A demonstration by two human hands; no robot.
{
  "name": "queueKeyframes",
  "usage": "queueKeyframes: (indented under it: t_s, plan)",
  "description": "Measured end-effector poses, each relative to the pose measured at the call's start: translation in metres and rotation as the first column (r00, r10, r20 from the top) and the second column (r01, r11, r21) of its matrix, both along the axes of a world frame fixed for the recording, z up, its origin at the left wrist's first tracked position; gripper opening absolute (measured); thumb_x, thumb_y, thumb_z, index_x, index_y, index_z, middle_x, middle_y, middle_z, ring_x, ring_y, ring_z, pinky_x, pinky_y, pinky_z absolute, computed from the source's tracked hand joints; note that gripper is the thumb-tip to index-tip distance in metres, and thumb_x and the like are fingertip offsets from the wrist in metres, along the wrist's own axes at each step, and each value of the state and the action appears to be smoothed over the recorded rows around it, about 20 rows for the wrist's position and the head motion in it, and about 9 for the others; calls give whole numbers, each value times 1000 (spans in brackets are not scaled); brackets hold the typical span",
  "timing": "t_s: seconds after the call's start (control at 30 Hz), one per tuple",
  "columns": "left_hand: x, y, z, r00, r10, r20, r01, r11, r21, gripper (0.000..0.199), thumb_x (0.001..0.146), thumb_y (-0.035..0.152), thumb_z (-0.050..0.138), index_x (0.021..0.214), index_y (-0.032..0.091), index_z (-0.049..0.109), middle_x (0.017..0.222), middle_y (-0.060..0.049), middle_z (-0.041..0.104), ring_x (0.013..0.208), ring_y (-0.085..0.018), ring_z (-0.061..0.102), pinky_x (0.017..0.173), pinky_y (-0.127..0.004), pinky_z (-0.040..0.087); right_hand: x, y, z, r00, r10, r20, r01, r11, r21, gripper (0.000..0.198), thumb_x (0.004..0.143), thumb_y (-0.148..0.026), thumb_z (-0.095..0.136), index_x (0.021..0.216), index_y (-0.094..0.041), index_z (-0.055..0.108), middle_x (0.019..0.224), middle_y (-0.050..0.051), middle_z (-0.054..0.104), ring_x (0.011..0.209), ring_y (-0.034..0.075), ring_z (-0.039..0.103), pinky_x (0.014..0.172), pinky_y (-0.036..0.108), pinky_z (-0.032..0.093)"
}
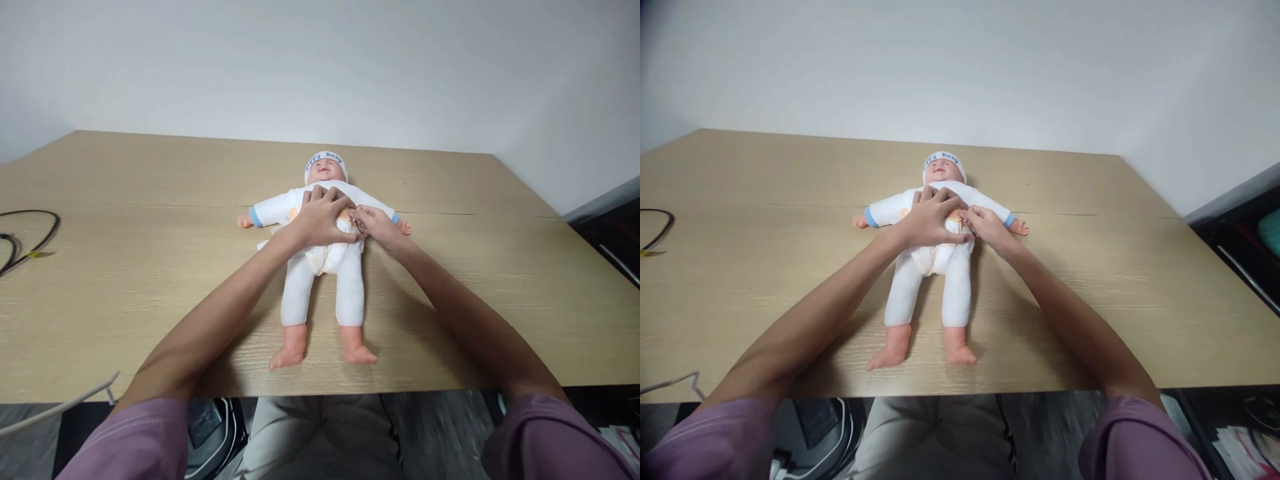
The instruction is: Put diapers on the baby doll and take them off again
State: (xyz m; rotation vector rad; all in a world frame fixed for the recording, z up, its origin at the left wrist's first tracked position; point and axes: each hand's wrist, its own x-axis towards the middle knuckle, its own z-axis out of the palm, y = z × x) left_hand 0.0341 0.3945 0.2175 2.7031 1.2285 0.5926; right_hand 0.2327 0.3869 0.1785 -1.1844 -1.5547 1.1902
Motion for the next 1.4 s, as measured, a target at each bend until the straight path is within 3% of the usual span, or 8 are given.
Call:
queueKeyframes:
  t_s: [0.13,0.3,0.5,0.63,0.83,1.0,1.13,1.4]
  plan:
    - [-1,0,-1,999,-1,52,2,1000,-27,67,77,58,91,132,27,68,139,-10,68,129,-42,51,115,-58,39,1,-23,-9,986,-103,128,73,973,217,47,100,-70,63,89,-25,53,84,1,57,78,20,55,73,33,51]
    - [-3,2,-7,996,-5,90,7,1000,-15,67,79,60,90,133,27,68,142,-10,69,128,-42,51,114,-56,39,5,-55,-15,914,-270,304,6,757,653,38,114,-44,48,140,-24,66,143,14,69,139,32,61,125,54,46]
    - [-6,2,-1,989,-34,142,44,997,-68,73,83,64,85,141,26,65,147,-12,69,133,-42,52,119,-58,36,10,-54,-21,893,-227,389,-121,711,693,52,118,-41,35,156,-25,66,159,12,65,150,31,58,130,56,46]
    - [-19,-7,3,908,-136,396,149,989,-2,52,105,55,58,149,26,57,157,-11,64,144,-33,53,125,-49,37,15,-51,-20,827,-306,471,-160,674,721,55,119,-41,32,154,-24,70,156,12,69,146,32,62,128,55,47]
    - [-82,-16,-35,885,26,464,-71,994,80,37,112,31,34,140,25,58,149,-13,66,142,-28,56,125,-47,39,17,-59,-13,722,-369,585,-209,691,692,59,117,-48,34,164,-23,62,162,13,65,151,36,59,131,58,43]
    - [-142,-21,-60,925,189,330,-190,981,-28,39,104,28,43,138,24,59,146,-16,63,137,-33,57,121,-54,44,4,-61,9,810,-358,464,-119,674,729,57,117,-47,35,164,-26,58,162,12,63,150,34,57,129,56,44]
    - [-157,-27,-61,926,280,254,-260,959,-110,29,108,47,45,118,25,61,123,-14,70,118,-34,63,111,-52,49,-28,-34,40,859,-140,492,-228,757,613,57,115,-49,51,167,-25,51,154,11,68,146,30,60,128,49,44]
    - [-158,-24,-66,950,309,45,-299,942,-155,38,98,62,55,91,24,53,105,-15,69,105,-36,62,95,-51,51,-100,44,67,626,49,778,-420,862,284,41,92,-25,79,132,-18,72,114,7,78,106,27,70,96,39,51]
